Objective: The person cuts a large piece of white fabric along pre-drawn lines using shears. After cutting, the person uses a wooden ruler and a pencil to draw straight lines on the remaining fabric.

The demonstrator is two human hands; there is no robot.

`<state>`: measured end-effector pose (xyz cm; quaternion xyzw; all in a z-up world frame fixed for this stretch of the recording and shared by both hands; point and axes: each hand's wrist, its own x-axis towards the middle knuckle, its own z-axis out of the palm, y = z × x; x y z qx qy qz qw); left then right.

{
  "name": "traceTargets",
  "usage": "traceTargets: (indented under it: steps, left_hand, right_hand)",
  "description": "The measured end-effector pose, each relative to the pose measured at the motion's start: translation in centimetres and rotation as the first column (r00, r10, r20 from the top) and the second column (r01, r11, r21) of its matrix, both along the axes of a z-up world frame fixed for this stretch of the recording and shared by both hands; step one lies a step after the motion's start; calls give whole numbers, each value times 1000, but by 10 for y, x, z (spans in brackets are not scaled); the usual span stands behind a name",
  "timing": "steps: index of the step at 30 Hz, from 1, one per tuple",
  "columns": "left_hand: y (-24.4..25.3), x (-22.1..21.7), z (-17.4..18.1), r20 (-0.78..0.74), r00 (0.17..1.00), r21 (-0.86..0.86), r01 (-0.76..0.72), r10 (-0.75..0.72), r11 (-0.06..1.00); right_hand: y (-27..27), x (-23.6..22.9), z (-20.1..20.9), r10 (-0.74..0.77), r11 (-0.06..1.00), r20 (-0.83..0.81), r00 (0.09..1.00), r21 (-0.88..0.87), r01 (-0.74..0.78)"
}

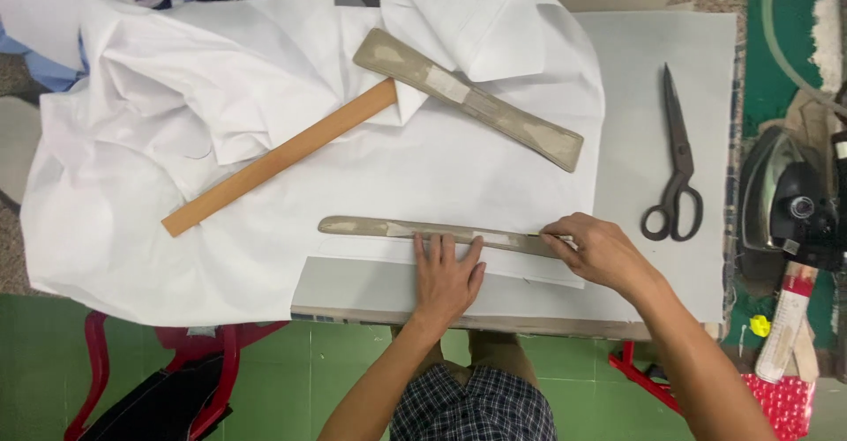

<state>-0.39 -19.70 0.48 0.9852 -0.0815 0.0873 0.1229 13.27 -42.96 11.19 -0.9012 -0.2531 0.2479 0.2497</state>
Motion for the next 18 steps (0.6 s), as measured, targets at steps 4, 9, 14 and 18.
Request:
traceTargets:
  steps: [4,9,14,18]
  left_hand:
    - [-49,6,-12,149,988,-90,52,-38,995]
    - [-109,9,-1,190,967,-161,199,-168,967]
    - [-120,14,6,100,985,-103,152,-141,983]
    - [-122,15,-5,103,980,-103,180,-169,978]
  right_hand:
    - [-1,-3,-5,-25,1000,8,1000,-10,25]
    - [-4,0,-5,-16,1000,-25,1000,-15,16]
    - [-17,-9,-9,-58,998,-18,998,33,58]
    - [-48,-22,-21,-94,996,65,993,14,93]
